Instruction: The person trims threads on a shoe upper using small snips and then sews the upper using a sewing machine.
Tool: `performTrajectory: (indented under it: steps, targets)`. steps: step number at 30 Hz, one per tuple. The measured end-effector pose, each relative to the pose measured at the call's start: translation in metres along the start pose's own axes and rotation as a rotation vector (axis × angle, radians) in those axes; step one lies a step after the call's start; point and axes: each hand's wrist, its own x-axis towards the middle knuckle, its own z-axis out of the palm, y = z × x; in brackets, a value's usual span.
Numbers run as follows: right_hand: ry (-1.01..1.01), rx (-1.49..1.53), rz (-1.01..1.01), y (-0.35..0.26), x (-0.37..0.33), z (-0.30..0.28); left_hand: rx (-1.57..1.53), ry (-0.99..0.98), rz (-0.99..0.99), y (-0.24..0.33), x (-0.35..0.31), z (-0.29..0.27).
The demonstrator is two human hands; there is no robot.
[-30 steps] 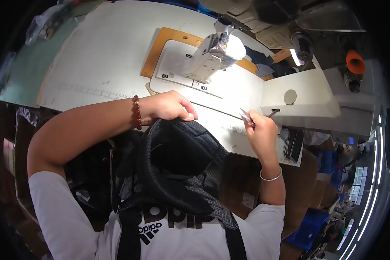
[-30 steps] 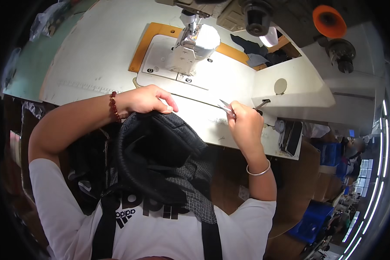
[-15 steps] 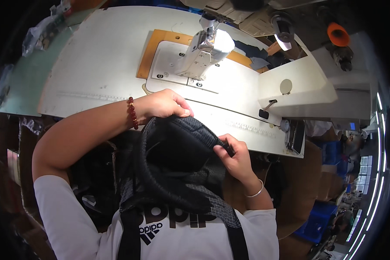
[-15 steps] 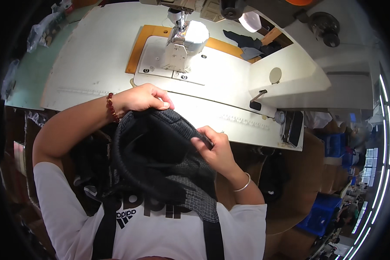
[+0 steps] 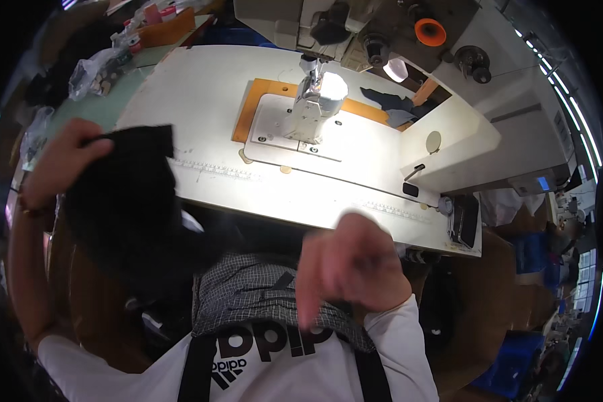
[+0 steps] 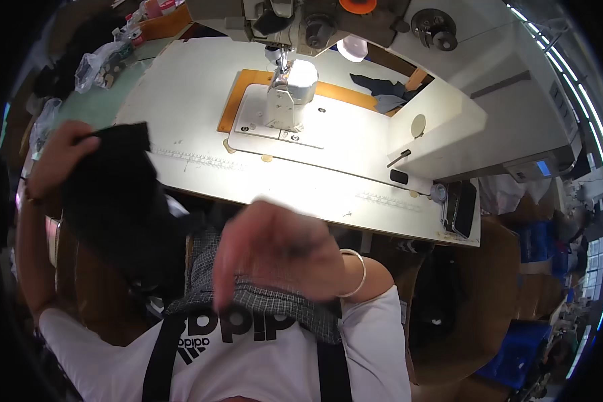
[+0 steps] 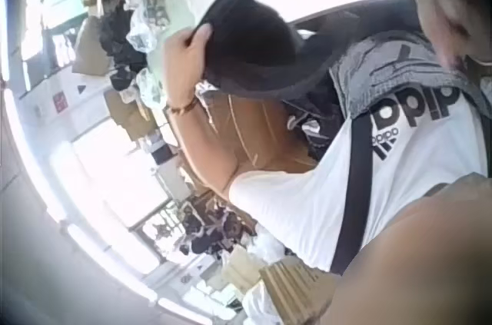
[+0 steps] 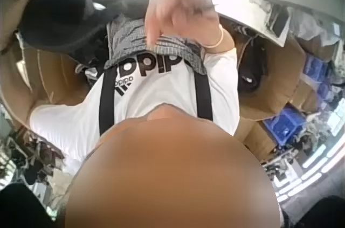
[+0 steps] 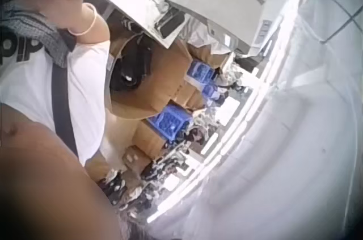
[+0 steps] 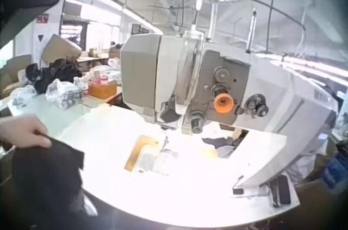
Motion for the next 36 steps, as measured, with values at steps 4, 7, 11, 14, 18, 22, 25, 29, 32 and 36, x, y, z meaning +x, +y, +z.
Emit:
performTrajectory:
  steps: [4,7,11,14,18,22,25,29,32,36]
  targets:
    - [-0.404,0.268,0.042,0.012,-0.009,0.021,0.354,-0.003,0.000,0.045,-0.017,-0.053]
    - [-0.601,0.436,0.025,0.017,-0.016,0.022,0.381,-0.140,-0.037,0.088,-0.017,-0.055]
    - [-0.718,0.344,-0.041,0.012,-0.017,0.010,0.223,-0.324,-0.030,0.144,0.020,0.008]
    - [-0.664,0.357,-0.059,0.004,-0.028,0.006,0.155,-0.266,0.043,0.160,0.030,0.066]
    - [-0.598,0.307,-0.159,-0.002,-0.046,0.000,-0.083,-0.009,0.271,0.187,0.038,0.155]
    - [-0.572,0.342,-0.148,-0.001,-0.057,-0.012,-0.566,-0.184,0.538,0.192,0.063,0.201]
    - [-0.641,0.244,-0.200,-0.011,-0.060,-0.014,-0.888,-0.443,0.483,0.201,0.067,0.220]
    - [-0.509,0.303,-0.215,-0.011,-0.068,-0.005,-1.016,-0.481,0.541,0.191,0.057,0.235]
    - [-0.554,0.333,-0.224,-0.008,-0.066,-0.007,-1.151,-0.376,0.520,0.185,0.040,0.227]
    - [-0.487,0.361,-0.232,-0.001,-0.071,0.012,-0.911,-0.165,0.653,0.142,0.029,0.210]
